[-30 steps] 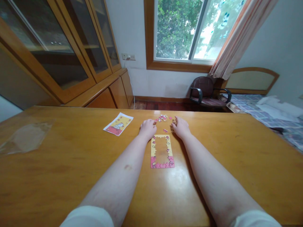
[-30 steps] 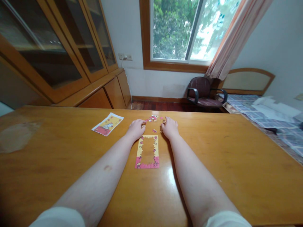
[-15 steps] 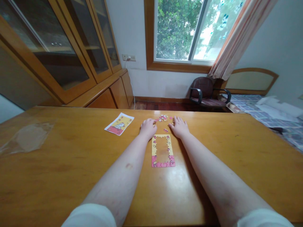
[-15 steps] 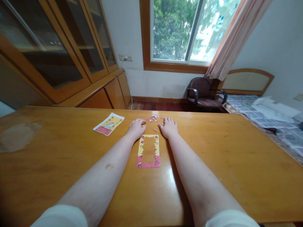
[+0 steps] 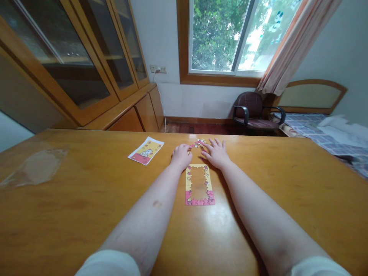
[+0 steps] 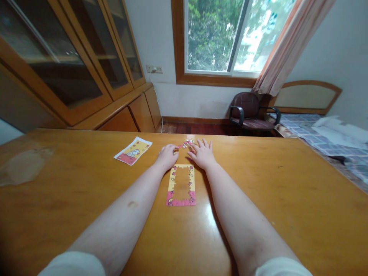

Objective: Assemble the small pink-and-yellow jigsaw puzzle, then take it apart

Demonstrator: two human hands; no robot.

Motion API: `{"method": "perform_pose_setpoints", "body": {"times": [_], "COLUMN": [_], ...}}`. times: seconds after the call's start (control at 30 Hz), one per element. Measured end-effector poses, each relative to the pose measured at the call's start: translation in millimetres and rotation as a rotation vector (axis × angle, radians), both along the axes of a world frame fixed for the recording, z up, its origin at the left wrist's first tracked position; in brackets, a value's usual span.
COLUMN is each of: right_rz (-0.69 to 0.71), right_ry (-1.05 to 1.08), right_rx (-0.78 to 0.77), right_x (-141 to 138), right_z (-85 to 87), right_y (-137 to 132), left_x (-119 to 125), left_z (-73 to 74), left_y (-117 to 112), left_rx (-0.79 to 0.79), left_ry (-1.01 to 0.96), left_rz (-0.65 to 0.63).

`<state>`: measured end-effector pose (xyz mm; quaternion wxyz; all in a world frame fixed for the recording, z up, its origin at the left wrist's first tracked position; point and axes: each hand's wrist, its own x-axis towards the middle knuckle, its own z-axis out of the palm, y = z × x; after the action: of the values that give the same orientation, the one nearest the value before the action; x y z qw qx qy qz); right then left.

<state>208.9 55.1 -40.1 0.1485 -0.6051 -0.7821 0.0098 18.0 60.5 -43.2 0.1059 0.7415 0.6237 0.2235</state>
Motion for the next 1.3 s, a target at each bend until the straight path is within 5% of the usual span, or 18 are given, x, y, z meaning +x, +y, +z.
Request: {"method": "perform_pose_setpoints", "body": {"times": [0.53, 0.87, 1.1, 1.3], "right_rz": [-0.001, -0.120, 0.060, -0.008], "right_ry": [0.016, 0.108, 0.057, 0.060], "right_rx": [-0.070, -0.082, -0.131, -0.130], "right_x": [3.4, 16.7, 8.6, 8.3], "right_z": [0.8, -2.4, 3.3, 4.0], "right_y": [4.4, 10.0, 4.7, 4.4], "left_x": [-0.4, -0.5, -0.1, -0.5], "left_z": [-0.8, -1.9, -2.5, -1.9], "left_y": [1.0, 1.8, 1.8, 1.5], "left_rx": [-0.007, -0.025, 0.002, -0.009], "left_ry": [-0.001, 0.001, -0.002, 0.006], "left_rz": [0.000, 0.010, 0.002, 0.000]}}
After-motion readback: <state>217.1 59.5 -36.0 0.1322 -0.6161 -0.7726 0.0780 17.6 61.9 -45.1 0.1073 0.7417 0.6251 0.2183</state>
